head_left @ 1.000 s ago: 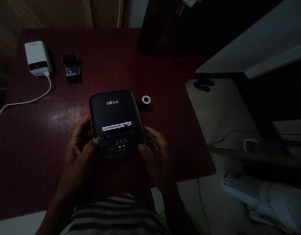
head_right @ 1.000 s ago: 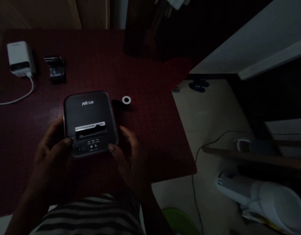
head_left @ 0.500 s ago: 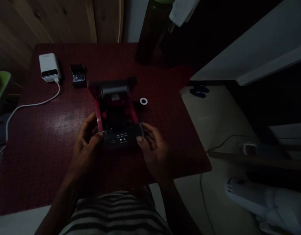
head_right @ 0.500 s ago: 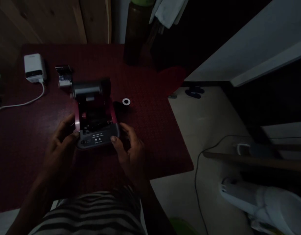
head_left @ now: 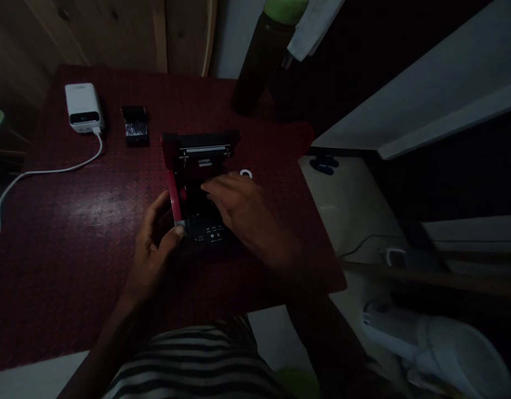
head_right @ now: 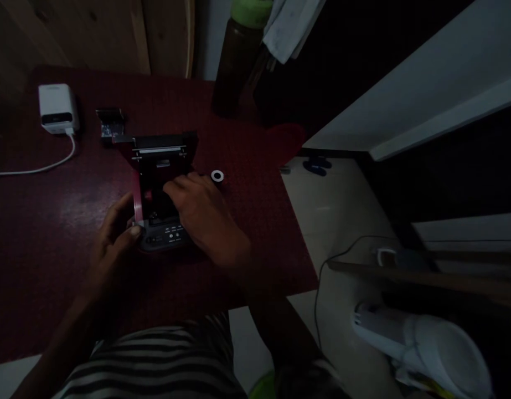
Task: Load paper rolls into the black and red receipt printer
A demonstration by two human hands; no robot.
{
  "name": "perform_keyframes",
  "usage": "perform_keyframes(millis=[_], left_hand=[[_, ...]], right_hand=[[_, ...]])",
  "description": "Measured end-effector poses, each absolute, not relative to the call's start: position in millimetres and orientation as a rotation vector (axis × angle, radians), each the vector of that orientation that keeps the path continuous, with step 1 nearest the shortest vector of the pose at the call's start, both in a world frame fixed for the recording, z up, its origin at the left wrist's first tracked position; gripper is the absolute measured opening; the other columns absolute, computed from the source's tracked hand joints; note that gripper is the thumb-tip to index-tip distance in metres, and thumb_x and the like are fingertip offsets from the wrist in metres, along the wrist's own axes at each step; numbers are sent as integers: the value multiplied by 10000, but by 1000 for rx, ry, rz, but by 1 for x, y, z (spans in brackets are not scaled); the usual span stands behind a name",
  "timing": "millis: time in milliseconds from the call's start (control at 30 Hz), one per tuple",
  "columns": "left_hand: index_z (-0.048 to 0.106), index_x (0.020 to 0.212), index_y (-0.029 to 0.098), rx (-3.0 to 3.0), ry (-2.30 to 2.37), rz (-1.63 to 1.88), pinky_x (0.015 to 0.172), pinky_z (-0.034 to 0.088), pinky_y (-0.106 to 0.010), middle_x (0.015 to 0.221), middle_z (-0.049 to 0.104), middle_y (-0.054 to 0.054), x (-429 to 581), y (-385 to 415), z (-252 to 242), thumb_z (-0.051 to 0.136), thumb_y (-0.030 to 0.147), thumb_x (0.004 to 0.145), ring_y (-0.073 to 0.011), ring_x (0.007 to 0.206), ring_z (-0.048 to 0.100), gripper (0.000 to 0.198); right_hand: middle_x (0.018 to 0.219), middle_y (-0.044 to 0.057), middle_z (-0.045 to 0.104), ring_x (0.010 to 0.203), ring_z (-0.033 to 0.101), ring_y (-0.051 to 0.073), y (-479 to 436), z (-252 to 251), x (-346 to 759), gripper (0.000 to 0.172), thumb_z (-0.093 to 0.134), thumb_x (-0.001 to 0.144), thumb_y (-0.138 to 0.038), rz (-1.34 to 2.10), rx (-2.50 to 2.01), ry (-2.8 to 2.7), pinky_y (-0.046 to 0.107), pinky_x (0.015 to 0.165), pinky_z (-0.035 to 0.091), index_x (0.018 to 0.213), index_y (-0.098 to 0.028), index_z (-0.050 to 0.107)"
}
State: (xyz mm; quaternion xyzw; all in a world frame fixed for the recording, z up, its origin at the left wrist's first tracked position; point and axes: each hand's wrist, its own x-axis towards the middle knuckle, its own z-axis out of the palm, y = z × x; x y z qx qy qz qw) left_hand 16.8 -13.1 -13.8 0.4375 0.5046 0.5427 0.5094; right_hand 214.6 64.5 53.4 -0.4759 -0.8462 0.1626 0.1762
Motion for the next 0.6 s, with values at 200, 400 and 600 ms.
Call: perform_keyframes(millis=[200,400,600], left_hand=[[608,1697,312,1034,1219,1260,1325,527,-517,1767,620,-108,17,-16,-14,816,487,1065,-346,1613,621,688],[606,1697,329,1019,1224,1255,1330,520,-541,1752,635,-102,16,-16,-16,814,477,1064,-361,1610,624,682],[621,1676,327,1039,1236,1251,1315,540,-523,1745,638,-104,16,-16,-14,816,492,1057,-364,1625,610,670]], right_hand=[[1091,144,882,1003,830,306,91,53,179,291,593,1121,-46,318,-1495,-2672,434,958,595,1119,-185,849],[1126,149,872,1017,844,313,91,55,174,336,544,1107,-3,318,-1523,-2702,412,903,636,1099,-177,831],[1146,151,869,990,838,333,93,67,181,363,672,1002,6,399,-1503,-2726,423,861,652,1284,-185,797]])
